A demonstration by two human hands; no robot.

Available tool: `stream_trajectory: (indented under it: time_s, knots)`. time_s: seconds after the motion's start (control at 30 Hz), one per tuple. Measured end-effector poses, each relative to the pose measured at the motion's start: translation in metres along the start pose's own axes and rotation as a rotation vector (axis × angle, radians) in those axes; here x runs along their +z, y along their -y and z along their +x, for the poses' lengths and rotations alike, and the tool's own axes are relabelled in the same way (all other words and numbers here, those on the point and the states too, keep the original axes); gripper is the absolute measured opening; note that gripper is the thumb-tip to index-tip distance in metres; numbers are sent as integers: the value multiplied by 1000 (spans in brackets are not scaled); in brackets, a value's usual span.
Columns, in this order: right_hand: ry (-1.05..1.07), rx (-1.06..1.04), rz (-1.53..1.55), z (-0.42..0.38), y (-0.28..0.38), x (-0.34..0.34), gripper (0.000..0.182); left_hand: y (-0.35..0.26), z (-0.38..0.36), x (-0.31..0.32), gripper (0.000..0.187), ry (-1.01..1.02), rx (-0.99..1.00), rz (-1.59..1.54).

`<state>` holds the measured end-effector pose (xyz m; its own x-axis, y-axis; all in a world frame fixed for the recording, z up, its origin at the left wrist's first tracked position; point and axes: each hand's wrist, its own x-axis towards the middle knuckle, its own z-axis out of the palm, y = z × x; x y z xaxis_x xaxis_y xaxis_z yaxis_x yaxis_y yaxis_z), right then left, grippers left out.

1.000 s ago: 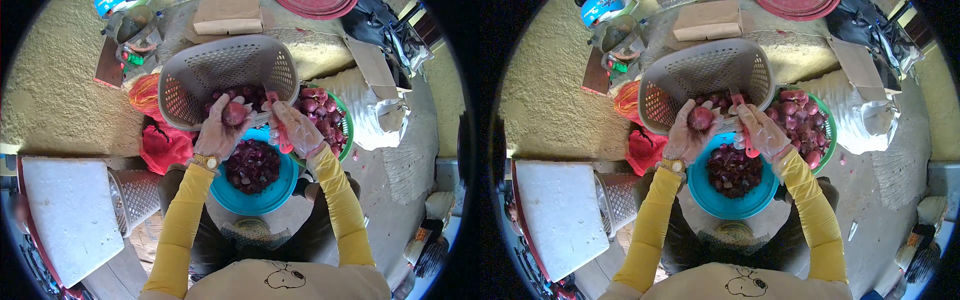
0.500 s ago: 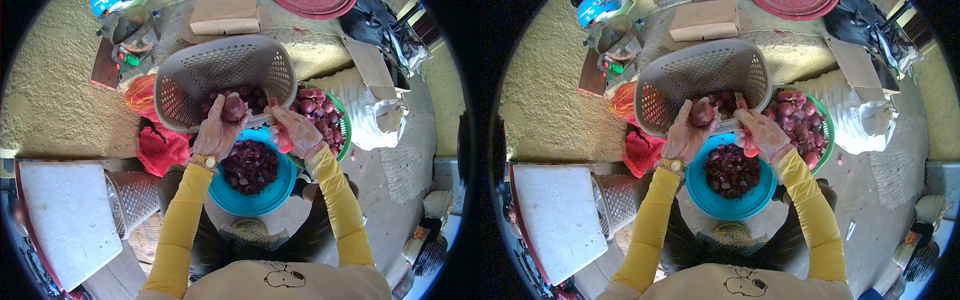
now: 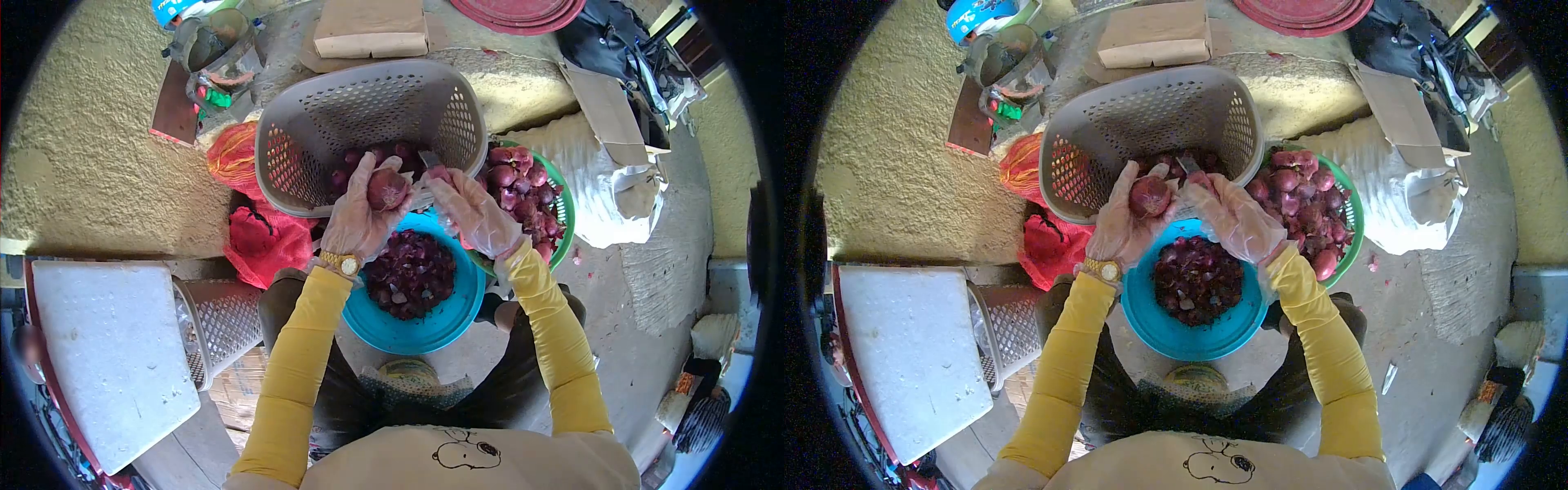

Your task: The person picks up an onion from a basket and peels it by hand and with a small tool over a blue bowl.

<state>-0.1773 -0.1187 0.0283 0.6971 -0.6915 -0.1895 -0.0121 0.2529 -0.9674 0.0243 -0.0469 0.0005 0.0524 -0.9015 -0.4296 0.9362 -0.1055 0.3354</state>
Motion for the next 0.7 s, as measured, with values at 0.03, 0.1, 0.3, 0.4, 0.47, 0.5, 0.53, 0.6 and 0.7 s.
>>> stream_trajectory:
  time_s: [0.03, 0.1, 0.3, 0.4, 0.47, 0.5, 0.53, 0.6, 0.7]
  knots:
    - [0, -1, -1, -1, 9, 0, 38, 1, -1, 2, 51, 1, 0, 0]
    - [-42, -146, -835, -2, 26, -3, 55, 4, -3, 9, 48, 20, -17, -46]
    - [-186, -327, -1245, -2, 22, -11, 71, 9, -6, 12, 54, 183, -116, 120]
    - [-207, -340, -1302, -3, 24, -13, 68, 14, -6, 9, 56, 207, -141, 155]
    - [-219, -382, -1303, -3, 23, -14, 67, 16, -7, 11, 56, 199, -150, 153]
    - [-227, -426, -1303, -4, 21, -13, 66, 17, -9, 12, 56, 190, -156, 151]
    - [-227, -425, -1302, -3, 20, -13, 66, 18, -9, 11, 56, 189, -157, 151]
    - [-204, -396, -1283, -3, 20, -14, 64, 21, -8, 11, 56, 232, -109, 191]
    - [-181, -367, -1303, -3, 22, -12, 63, 24, -7, 11, 55, 201, -109, 158]
